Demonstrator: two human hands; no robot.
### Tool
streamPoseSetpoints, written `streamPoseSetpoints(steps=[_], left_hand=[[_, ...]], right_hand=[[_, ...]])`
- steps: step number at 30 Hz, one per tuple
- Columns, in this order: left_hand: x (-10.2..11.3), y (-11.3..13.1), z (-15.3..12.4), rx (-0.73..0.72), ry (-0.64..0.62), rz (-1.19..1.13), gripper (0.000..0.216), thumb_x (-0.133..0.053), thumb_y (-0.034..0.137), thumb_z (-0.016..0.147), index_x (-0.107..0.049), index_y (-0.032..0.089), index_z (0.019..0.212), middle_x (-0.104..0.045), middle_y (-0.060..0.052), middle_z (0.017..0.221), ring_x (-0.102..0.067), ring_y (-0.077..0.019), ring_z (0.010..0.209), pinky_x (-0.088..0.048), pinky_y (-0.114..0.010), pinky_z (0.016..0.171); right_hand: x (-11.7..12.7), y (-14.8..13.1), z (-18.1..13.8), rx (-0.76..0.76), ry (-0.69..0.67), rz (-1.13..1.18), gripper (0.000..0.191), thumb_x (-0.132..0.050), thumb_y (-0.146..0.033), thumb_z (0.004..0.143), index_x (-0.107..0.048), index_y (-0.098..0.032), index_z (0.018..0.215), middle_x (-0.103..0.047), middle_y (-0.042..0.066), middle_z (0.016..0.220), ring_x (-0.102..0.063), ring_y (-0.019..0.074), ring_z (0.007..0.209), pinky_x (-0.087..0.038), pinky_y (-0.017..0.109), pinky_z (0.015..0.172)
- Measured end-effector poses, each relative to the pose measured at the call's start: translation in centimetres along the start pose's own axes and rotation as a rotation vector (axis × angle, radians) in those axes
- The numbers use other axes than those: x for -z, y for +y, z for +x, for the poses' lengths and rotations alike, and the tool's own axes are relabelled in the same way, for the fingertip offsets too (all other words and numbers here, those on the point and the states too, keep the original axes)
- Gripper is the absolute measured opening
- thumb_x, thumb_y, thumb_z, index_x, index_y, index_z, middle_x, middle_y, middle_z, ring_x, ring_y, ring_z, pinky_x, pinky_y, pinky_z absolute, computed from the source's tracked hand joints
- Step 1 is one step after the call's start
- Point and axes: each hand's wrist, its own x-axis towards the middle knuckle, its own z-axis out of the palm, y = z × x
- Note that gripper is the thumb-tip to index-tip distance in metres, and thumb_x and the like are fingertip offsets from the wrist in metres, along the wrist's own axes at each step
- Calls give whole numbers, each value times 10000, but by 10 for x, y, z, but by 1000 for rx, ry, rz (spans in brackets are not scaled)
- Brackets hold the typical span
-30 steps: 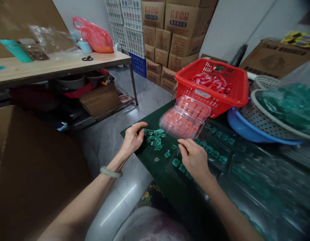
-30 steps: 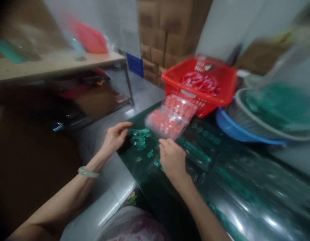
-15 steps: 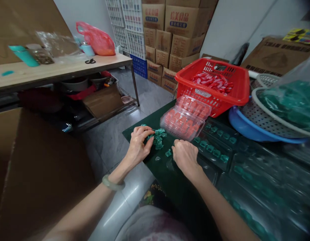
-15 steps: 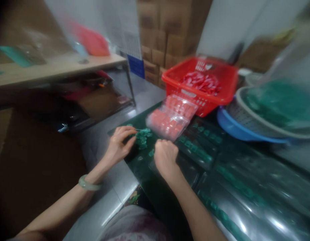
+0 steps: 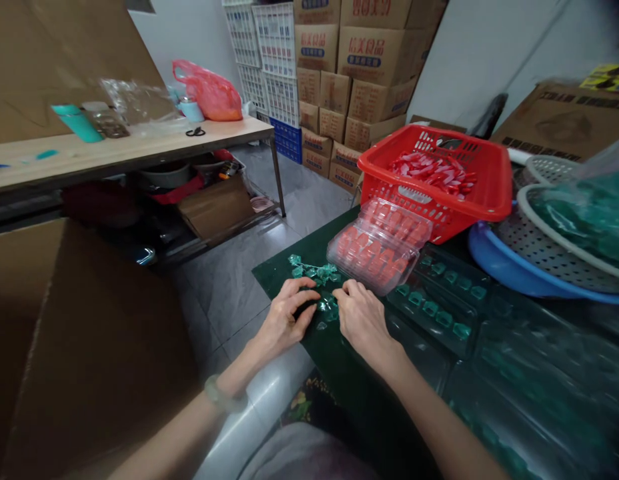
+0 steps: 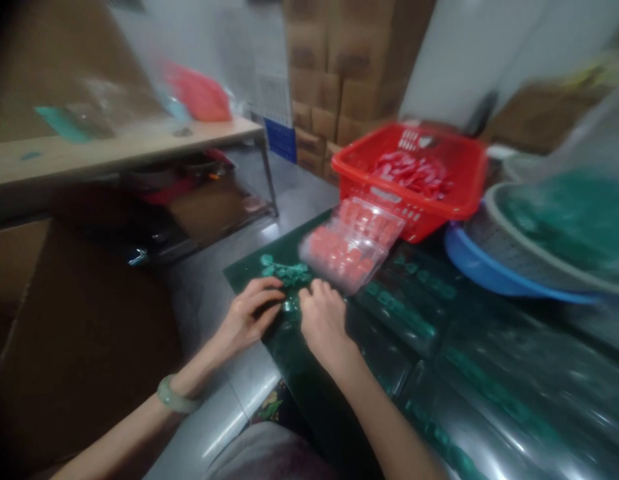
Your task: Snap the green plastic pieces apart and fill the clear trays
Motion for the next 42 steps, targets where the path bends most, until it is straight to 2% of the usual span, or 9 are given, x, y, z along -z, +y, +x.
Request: streamPoseSetpoints(steps=[3, 6, 12, 17, 22, 29, 34, 38, 42], left_hand=[[7, -11, 2, 112, 137, 9, 170, -492, 147, 802, -584, 183, 940, -551, -84, 1049, -545, -188, 947, -456, -331, 811], [13, -19, 7, 181, 187, 99, 134, -508, 189, 803, -596, 174, 902, -587, -68, 955, -560, -178, 858, -462, -313, 761], [11, -17, 9, 130, -31, 328, 189, -569, 297, 777, -629, 187, 919, -612, -53, 872, -510, -201, 828, -442, -332, 726], [10, -18, 5, 160, -32, 377, 162, -526, 232, 789, -624, 182, 908, -608, -56, 888, -502, -208, 835, -434, -344, 741], [12, -19, 4, 155, -30, 387, 362, -482, 59, 703, -590, 179, 1027, -588, -62, 1009, -492, -224, 918, -430, -364, 784], [14, -23, 1, 183, 193, 306, 229, -493, 140, 762, -600, 170, 962, -595, -70, 966, -510, -211, 916, -435, -356, 815], [17, -28, 12, 186, 252, 290, 181, -477, 175, 803, -621, 184, 911, -613, -59, 919, -526, -195, 877, -435, -336, 794], [14, -23, 35, 155, 141, 340, 173, -508, 211, 792, -652, 194, 884, -606, -57, 897, -498, -206, 862, -419, -340, 774], [4, -21, 53, 174, 7, 370, 90, -625, 235, 684, -665, 177, 739, -595, -86, 862, -463, -259, 859, -389, -387, 737]], right_hand=[[0, 6, -9, -16, 7, 26, 214, -393, -127, 847, -590, -200, 810, -549, 60, 860, -492, 178, 798, -338, 301, 697], [3, 4, -11, -40, 44, 89, 233, -373, -126, 861, -591, -194, 911, -557, 61, 882, -500, 174, 829, -338, 296, 733], [5, -14, 4, -17, 58, 165, 213, -422, -304, 874, -564, -221, 1010, -574, 43, 903, -513, 188, 863, -344, 293, 728], [1, -21, 24, -1, 18, 118, 229, -365, -253, 894, -555, -253, 1023, -584, 32, 888, -547, 168, 802, -348, 277, 658], [-4, -25, 42, 19, -81, 23, 197, -385, -194, 864, -571, -199, 927, -596, 61, 853, -572, 181, 744, -344, 274, 586], [-7, -23, 37, -22, -13, 105, 140, -412, -214, 848, -543, -194, 894, -592, 43, 876, -579, 174, 749, -362, 263, 577], [-4, -12, 19, -123, 128, 249, 114, -447, -254, 840, -539, -229, 902, -584, 17, 898, -573, 158, 769, -375, 255, 613], [0, -4, 8, -181, 208, 368, 101, -461, -232, 825, -546, -215, 876, -599, 11, 857, -570, 156, 750, -387, 260, 654], [1, 2, 2, -235, 290, 525, 145, -470, -207, 806, -544, -192, 929, -608, 20, 847, -554, 137, 685, -412, 254, 663]])
